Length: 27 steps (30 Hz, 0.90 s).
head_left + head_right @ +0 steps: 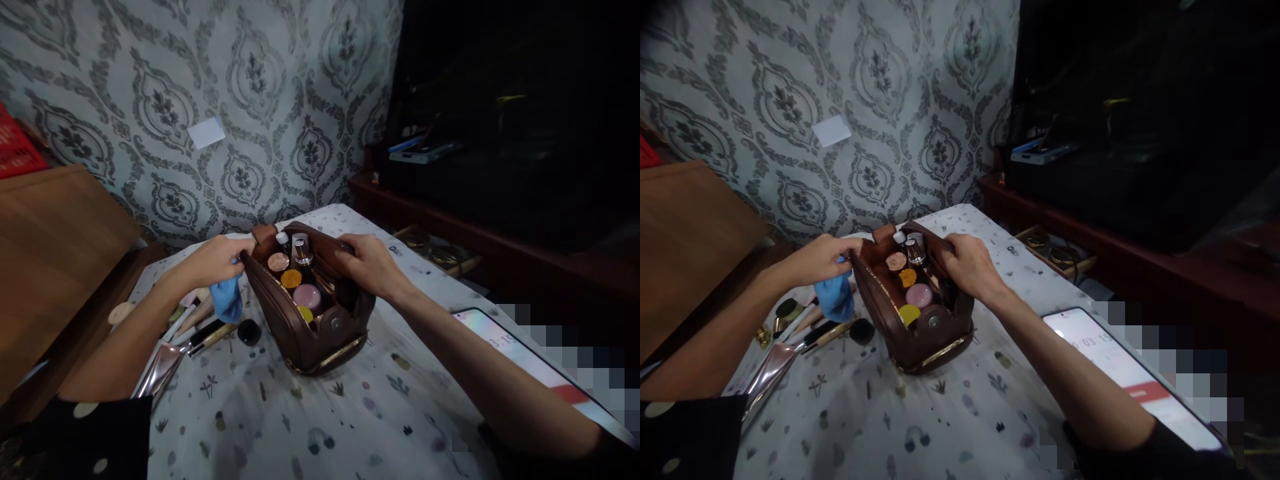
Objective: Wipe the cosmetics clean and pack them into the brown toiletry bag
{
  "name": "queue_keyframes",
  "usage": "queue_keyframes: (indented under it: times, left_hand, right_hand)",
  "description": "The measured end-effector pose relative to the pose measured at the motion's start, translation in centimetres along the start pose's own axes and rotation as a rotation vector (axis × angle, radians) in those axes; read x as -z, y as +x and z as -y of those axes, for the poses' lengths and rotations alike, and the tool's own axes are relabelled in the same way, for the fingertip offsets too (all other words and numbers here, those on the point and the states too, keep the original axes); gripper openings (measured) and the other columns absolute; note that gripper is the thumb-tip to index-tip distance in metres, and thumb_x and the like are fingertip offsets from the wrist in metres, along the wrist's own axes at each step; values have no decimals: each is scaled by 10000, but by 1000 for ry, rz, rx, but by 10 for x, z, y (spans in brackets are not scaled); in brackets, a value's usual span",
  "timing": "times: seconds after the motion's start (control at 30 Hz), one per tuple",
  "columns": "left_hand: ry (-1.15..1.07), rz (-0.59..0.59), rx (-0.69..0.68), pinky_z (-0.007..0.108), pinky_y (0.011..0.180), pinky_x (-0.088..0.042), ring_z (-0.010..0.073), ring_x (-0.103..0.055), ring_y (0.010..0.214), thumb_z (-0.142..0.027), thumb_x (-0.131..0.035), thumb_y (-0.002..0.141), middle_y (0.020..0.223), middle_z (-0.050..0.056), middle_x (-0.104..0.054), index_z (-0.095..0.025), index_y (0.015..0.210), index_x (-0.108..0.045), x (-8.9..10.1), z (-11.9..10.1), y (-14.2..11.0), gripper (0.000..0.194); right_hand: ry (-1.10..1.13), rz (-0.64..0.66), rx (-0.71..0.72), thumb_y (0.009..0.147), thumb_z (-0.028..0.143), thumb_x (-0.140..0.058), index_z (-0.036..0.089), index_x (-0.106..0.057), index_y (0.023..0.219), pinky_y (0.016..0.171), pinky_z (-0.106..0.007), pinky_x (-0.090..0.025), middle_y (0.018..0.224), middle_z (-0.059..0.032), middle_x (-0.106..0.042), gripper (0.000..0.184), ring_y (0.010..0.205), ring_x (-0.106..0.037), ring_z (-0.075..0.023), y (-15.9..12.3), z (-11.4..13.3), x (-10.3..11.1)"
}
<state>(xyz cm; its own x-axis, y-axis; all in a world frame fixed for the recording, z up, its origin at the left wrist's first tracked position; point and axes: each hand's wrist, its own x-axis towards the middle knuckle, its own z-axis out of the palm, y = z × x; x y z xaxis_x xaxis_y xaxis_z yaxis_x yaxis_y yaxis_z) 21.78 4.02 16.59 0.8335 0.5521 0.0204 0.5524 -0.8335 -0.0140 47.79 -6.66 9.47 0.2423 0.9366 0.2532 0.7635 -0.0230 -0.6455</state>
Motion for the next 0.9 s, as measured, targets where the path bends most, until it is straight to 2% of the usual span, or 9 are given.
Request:
queue_keyframes:
  times: [0.17,0.3,0.43,0.6,0.73,0.9]
  left_hand:
    - [196,-11,80,261,574,-311,181,-528,579,-170,-458,803,589,-32,-502,-257,1017,-638,-1,-20,-8,293]
    - [56,-4,-24,233,537,-335,130,-488,468,-196,-414,901,549,-70,-494,-282,1112,-635,-8,-57,-24,318]
    - [25,-138,-66,240,535,-367,126,-541,511,-149,-383,929,604,-54,-573,-254,1049,-631,-20,-82,-40,295]
    - [7,-303,-20,238,503,-391,117,-527,487,-155,-433,960,621,-63,-574,-247,1110,-598,-33,-84,-53,242]
    - [10,-346,-17,228,568,-473,103,-546,512,-142,-443,975,711,-43,-647,-232,1189,-592,-42,-86,-58,276]
    - [-55,-352,-4,206,632,-521,77,-487,486,-105,-427,975,790,-41,-687,-239,1337,-548,-49,-89,-61,404]
  right_hand:
    - [32,-32,-24,847,227,-529,158,-730,968,620,-274,-374,786,-58,-718,245,702,-610,-191,-6,5,-2]
    - [92,-81,0,822,259,-554,185,-702,1125,640,-287,-408,795,-36,-717,345,683,-615,-193,-21,-1,-6]
    - [183,-156,34,856,359,-550,162,-574,1336,654,-312,-463,914,-66,-724,519,710,-637,-206,-45,-16,-11]
    - [226,-206,67,914,444,-542,166,-544,1337,634,-326,-501,898,-70,-704,507,719,-646,-212,-65,-29,-19]
    - [217,-266,130,945,438,-521,165,-546,1304,674,-339,-531,943,-88,-699,452,793,-666,-226,-67,-32,-24]
    - [188,-268,167,969,419,-508,181,-532,1310,678,-337,-549,1026,-103,-707,417,832,-677,-228,-69,-33,-25]
